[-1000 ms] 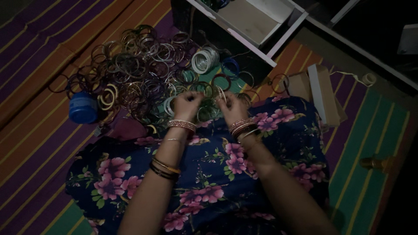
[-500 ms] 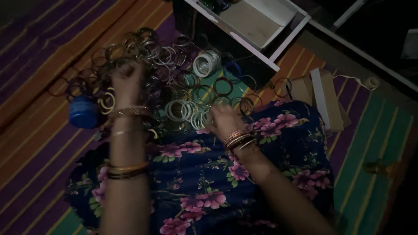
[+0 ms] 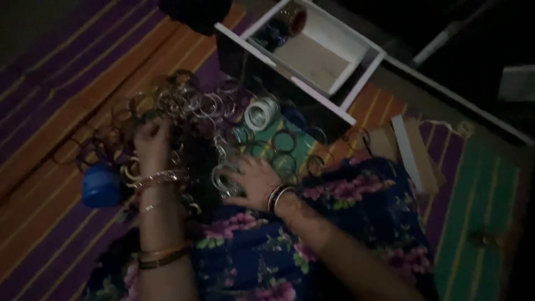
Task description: The person sits on a striped mat and sorts a large pile of bangles by color and type. They pick up bangles, separate them into small stacks, and place some into an open drawer.
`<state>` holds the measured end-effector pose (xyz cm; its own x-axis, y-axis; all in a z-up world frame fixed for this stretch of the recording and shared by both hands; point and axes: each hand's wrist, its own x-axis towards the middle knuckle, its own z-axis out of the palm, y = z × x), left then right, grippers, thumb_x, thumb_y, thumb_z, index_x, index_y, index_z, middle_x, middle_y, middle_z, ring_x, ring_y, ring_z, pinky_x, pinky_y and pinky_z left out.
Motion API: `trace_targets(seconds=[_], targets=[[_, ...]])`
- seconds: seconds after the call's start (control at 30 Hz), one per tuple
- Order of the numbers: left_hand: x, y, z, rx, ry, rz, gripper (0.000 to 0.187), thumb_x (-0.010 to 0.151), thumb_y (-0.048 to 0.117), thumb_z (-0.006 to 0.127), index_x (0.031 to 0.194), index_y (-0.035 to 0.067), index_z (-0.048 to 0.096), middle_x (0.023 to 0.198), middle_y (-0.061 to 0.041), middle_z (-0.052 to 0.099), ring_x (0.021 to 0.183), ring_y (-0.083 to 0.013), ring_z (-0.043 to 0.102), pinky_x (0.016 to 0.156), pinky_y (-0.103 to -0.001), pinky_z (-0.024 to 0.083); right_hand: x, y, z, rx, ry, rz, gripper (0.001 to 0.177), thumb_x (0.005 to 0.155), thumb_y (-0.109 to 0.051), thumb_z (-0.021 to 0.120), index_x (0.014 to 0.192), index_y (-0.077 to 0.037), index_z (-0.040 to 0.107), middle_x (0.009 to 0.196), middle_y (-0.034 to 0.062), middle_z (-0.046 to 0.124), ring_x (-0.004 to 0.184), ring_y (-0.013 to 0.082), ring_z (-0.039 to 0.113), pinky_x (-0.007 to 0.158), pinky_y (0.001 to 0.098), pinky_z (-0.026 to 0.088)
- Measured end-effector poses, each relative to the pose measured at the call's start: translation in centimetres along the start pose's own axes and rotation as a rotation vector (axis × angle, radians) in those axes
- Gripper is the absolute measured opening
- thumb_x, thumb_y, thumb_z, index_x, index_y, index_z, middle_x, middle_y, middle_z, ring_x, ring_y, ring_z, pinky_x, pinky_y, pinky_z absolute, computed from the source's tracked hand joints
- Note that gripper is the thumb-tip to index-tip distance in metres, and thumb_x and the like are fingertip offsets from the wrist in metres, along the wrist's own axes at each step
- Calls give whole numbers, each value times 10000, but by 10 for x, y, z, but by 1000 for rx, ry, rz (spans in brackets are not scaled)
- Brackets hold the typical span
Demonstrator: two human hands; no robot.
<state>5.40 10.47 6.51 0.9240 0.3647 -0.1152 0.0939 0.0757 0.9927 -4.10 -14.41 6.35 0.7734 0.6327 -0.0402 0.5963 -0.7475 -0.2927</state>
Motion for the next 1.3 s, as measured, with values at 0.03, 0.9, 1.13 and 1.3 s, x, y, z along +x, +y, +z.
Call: trace_targets(seconds=[0.03,0.9,1.13,1.3], targets=[[1,0,3,2,44,-40,170,941,219,747,977,53,743,899,7,690,807,-103,589,729,-270,466,9,0,2,5,24,-46,762,887,-681,535,1479,-205,491,1536,162,431,1427,399,331,1138,573,269],[-7,-48,53,3,-170,47,181,898,182,751,985,24,759,966,-29,764,887,-110,676,856,-263,515,10,38,11,9,218,471,257,763,-294,764,963,-134,751,1193,114,689,1160,329,575,976,514,442],[-15,-33,53,81,-182,-32,185,928,187,731,963,7,754,919,-23,743,846,-97,640,802,-257,503,3,63,30,470,528,618,267,887,-253,768,1051,-49,723,1016,141,733,954,305,688,847,441,535],[-14,-34,55,102,-189,-21,200,923,192,749,957,-4,745,891,-23,723,798,-90,612,737,-260,488,-2,71,39,777,557,642,222,917,-112,690,1130,-59,657,988,67,751,852,166,735,730,312,580]])
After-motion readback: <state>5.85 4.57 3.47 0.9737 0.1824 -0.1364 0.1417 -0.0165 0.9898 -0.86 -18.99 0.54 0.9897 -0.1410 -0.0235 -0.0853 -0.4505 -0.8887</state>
